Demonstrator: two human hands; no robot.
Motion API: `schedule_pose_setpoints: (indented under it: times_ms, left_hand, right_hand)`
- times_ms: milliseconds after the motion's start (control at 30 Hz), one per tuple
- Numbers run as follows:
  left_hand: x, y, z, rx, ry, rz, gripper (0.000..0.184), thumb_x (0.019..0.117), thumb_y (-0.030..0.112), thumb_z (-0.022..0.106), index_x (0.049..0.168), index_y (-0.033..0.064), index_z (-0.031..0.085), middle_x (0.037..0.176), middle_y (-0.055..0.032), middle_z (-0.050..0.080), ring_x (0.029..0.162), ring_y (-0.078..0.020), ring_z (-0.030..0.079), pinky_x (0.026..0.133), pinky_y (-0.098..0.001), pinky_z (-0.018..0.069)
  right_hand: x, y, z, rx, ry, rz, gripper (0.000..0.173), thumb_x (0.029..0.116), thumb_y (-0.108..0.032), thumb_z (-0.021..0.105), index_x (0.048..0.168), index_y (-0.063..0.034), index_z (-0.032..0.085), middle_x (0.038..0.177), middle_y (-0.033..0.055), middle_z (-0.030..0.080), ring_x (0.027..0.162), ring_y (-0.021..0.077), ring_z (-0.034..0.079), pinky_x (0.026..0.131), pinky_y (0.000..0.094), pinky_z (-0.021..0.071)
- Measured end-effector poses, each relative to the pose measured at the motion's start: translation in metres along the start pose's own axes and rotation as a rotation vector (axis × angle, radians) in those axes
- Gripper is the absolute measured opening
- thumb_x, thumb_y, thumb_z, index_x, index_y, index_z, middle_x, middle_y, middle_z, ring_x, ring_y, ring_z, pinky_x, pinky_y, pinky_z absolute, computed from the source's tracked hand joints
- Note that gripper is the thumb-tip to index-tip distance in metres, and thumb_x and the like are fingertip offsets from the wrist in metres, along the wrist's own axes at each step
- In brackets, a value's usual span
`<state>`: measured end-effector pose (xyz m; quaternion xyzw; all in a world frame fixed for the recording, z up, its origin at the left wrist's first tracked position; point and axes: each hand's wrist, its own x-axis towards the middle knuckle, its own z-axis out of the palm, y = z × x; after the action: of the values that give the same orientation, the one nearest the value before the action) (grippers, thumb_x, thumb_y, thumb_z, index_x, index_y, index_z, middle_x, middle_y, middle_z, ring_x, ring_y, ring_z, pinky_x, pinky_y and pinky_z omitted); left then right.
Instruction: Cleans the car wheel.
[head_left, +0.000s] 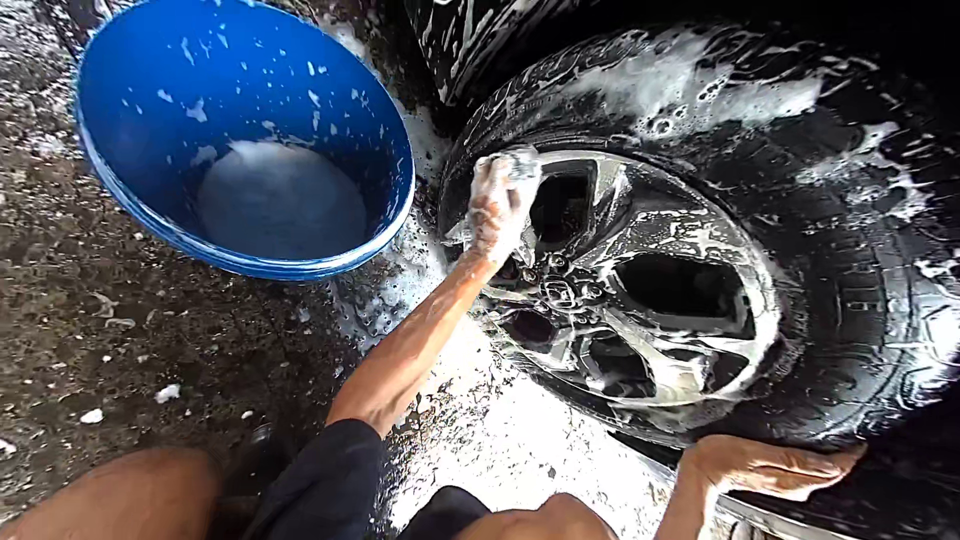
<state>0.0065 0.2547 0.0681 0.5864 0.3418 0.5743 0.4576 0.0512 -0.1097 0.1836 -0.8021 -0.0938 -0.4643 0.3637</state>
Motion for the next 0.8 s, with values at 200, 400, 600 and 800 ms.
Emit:
schedule_pose_setpoints:
  times_ms: [200, 400, 600, 800]
  left_hand:
    - [0.000, -0.013, 0.001, 0.017, -0.136, 0.065, 0.052, 0.0857, 0.024, 0.079, 0.126, -0.0045, 0.064, 0.130, -0.0239, 0.065, 0.126, -0.0334, 0.061, 0.108, -0.0435, 0.0503]
    - [0.001, 0.019, 0.011, 0.240, -0.095, -0.125, 0.059, 0.0863, 0.026, 0.078, 0.133, -0.0043, 0.058, 0.134, -0.0226, 0.062, 0.124, -0.0309, 0.062, 0.102, -0.0413, 0.0536]
    - [-0.036, 0.012, 0.010, 0.134, -0.115, -0.455, 0.075, 0.0851, 0.032, 0.080, 0.142, -0.0032, 0.046, 0.135, -0.0233, 0.060, 0.121, -0.0314, 0.063, 0.100, -0.0474, 0.0537]
    - [-0.044, 0.003, 0.022, 0.274, 0.037, -0.170, 0.067, 0.0873, 0.036, 0.078, 0.135, -0.0059, 0.057, 0.135, -0.0259, 0.060, 0.125, -0.0354, 0.060, 0.100, -0.0461, 0.0539]
  right_hand:
    - [-0.001, -0.007, -0.001, -0.021, -0.030, 0.009, 0.052, 0.1086, -0.014, 0.025, 0.153, 0.0107, 0.033, 0.156, 0.0214, 0.044, 0.149, 0.0192, 0.040, 0.122, 0.0246, 0.0274]
    - [-0.003, -0.005, 0.005, 0.042, 0.014, 0.016, 0.051, 0.1087, -0.013, 0.023, 0.153, 0.0112, 0.032, 0.155, 0.0199, 0.045, 0.147, 0.0203, 0.041, 0.121, 0.0255, 0.0301]
    - [-0.003, -0.010, 0.003, 0.043, -0.016, 0.005, 0.053, 0.1078, -0.016, 0.024, 0.152, 0.0132, 0.029, 0.155, 0.0231, 0.042, 0.148, 0.0230, 0.040, 0.122, 0.0274, 0.0294]
    - [-0.005, -0.012, 0.007, 0.315, 0.035, 0.100, 0.050, 0.1096, -0.011, 0.025, 0.154, 0.0126, 0.023, 0.154, 0.0214, 0.042, 0.145, 0.0227, 0.043, 0.120, 0.0305, 0.0334]
